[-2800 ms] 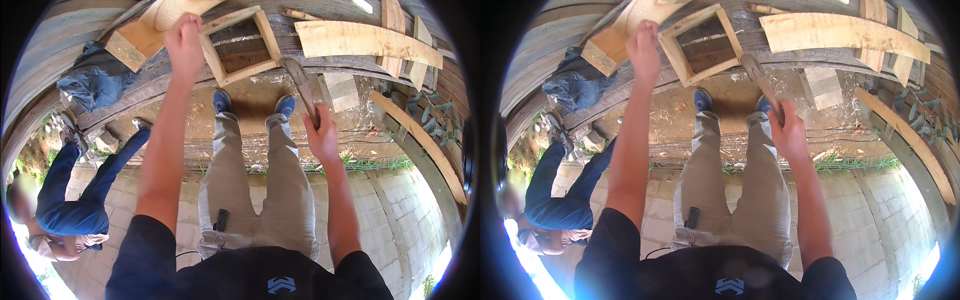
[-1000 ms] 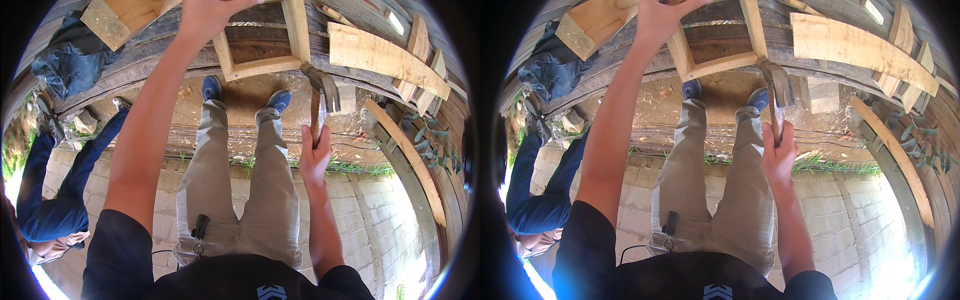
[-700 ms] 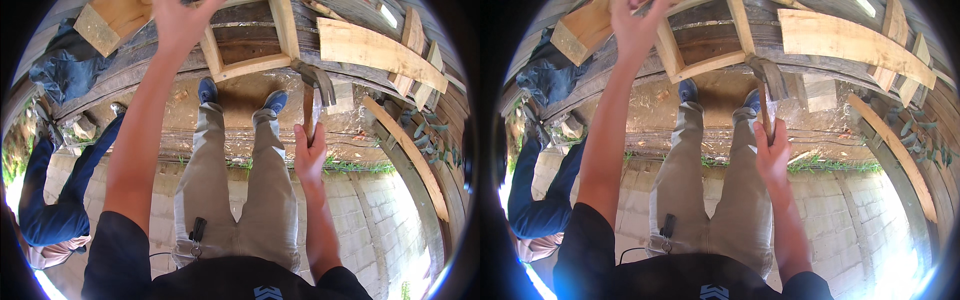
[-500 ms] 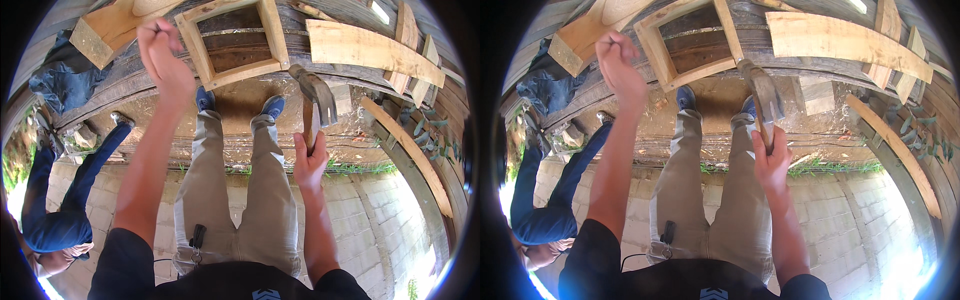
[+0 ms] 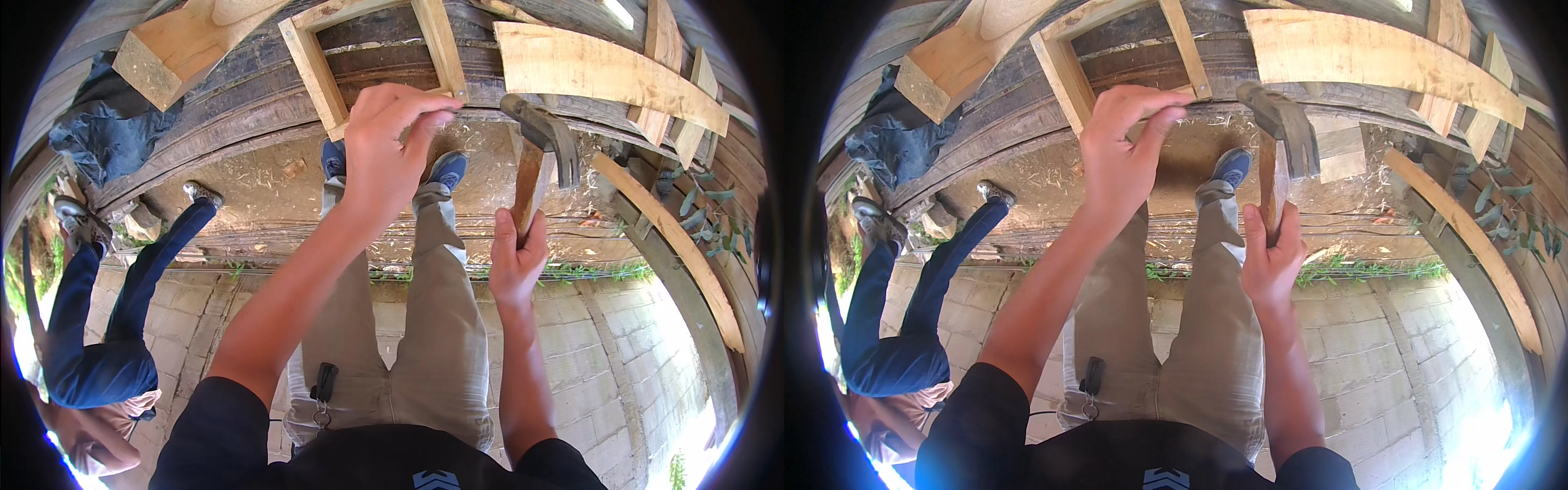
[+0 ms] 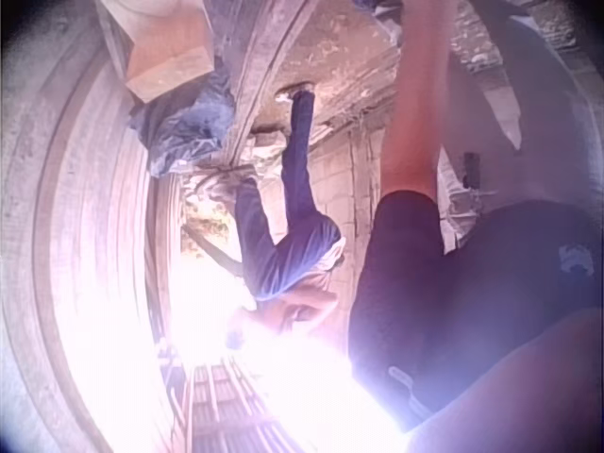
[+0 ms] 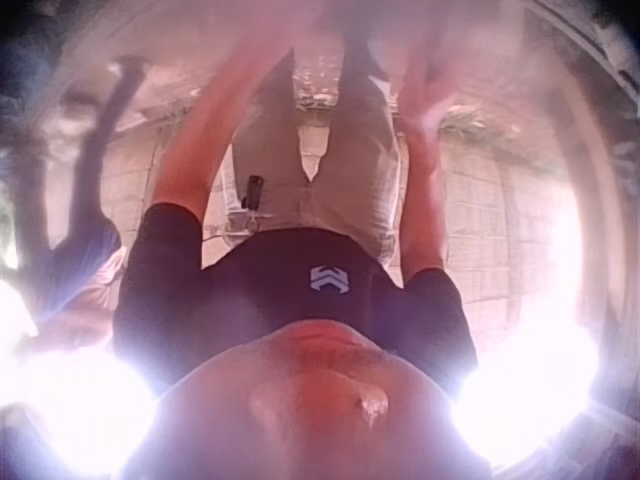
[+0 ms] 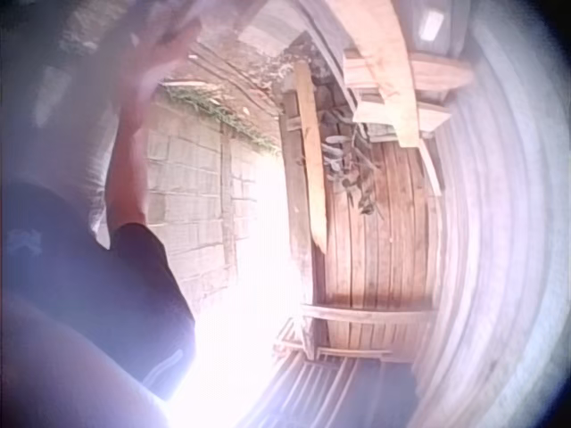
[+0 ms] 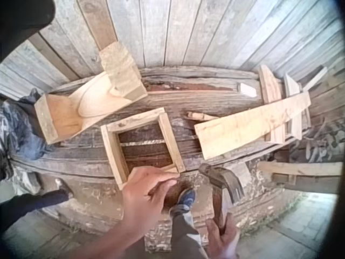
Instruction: The person assembles a small wooden frame by hand, positioning pieces and securing them with a hammer and nails. They handle several wooden planks and a black bag, moving items aside to access the work area.
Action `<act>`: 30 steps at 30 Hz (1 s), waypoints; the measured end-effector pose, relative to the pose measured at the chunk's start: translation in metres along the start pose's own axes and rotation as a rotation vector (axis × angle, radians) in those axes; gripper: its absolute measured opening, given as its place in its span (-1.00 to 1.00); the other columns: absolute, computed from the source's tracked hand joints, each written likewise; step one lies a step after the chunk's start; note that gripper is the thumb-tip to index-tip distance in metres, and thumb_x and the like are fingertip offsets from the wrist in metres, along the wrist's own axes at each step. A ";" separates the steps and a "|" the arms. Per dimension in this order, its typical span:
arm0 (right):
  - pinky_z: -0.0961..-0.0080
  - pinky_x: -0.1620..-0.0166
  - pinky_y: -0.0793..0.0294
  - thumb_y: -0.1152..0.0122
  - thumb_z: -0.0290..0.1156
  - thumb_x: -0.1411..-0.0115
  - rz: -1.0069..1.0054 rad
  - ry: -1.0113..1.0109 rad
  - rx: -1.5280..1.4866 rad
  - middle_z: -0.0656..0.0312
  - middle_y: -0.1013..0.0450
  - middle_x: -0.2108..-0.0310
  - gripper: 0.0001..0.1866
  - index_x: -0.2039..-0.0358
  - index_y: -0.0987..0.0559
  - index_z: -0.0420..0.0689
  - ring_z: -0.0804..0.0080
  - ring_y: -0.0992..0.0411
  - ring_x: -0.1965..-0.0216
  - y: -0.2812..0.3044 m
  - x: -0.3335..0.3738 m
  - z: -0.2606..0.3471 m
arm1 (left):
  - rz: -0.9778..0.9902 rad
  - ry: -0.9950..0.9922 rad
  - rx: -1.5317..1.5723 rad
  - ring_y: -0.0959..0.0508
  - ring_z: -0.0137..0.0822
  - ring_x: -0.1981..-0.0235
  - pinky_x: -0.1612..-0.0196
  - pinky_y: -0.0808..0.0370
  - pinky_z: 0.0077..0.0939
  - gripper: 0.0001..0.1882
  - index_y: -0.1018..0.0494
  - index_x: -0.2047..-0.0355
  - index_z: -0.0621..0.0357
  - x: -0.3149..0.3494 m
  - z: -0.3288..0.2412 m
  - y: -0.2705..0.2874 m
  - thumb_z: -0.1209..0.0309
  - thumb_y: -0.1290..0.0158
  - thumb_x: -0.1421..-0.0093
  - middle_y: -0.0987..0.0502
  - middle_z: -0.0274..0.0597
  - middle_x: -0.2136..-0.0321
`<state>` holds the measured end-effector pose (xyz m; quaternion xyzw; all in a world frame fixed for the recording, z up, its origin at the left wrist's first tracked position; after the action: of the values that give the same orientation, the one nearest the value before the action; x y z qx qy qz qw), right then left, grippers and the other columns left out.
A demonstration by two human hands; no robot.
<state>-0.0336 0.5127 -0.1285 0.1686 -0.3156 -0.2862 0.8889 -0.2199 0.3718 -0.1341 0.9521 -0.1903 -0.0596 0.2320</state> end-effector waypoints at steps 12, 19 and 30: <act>0.63 0.51 -0.26 -0.22 -0.34 -0.26 0.058 0.046 0.058 0.31 -0.37 0.62 -0.78 0.23 -0.48 -0.23 0.68 -0.22 0.58 -0.006 0.009 0.001 | -0.050 0.150 0.073 -0.56 -0.38 0.28 0.16 -0.46 -0.53 -0.88 -0.64 0.30 0.12 -0.005 0.007 -0.012 0.50 -0.18 -0.13 -0.65 -0.26 0.35; 0.60 0.53 -0.20 -0.20 -0.32 -0.27 0.060 0.017 0.017 0.34 -0.30 0.64 -0.78 0.33 -0.43 -0.21 0.67 -0.17 0.58 -0.010 0.010 0.010 | -0.095 0.103 -0.044 -0.56 -0.38 0.33 0.18 -0.46 -0.53 -0.89 -0.64 0.32 0.10 -0.008 0.007 -0.018 0.50 -0.17 -0.14 -0.65 -0.28 0.41; 0.58 0.52 -0.19 -0.20 -0.33 -0.27 0.034 0.023 0.044 0.33 -0.28 0.63 -0.77 0.38 -0.42 -0.20 0.65 -0.15 0.57 -0.007 0.010 0.009 | -0.070 0.024 -0.079 -0.54 -0.33 0.34 0.19 -0.46 -0.47 -0.88 -0.65 0.33 0.08 -0.009 0.004 -0.020 0.53 -0.17 -0.12 -0.64 -0.25 0.40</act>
<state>-0.0360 0.5001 -0.1208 0.1862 -0.3143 -0.2621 0.8932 -0.2226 0.3898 -0.1466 0.9488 -0.1518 -0.0639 0.2696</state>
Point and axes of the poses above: each hand's wrist, its own x-axis away from the middle knuckle, its own y-axis out of the back of the hand, z = x × y, the point moved 5 cm from there along -x, towards the middle knuckle
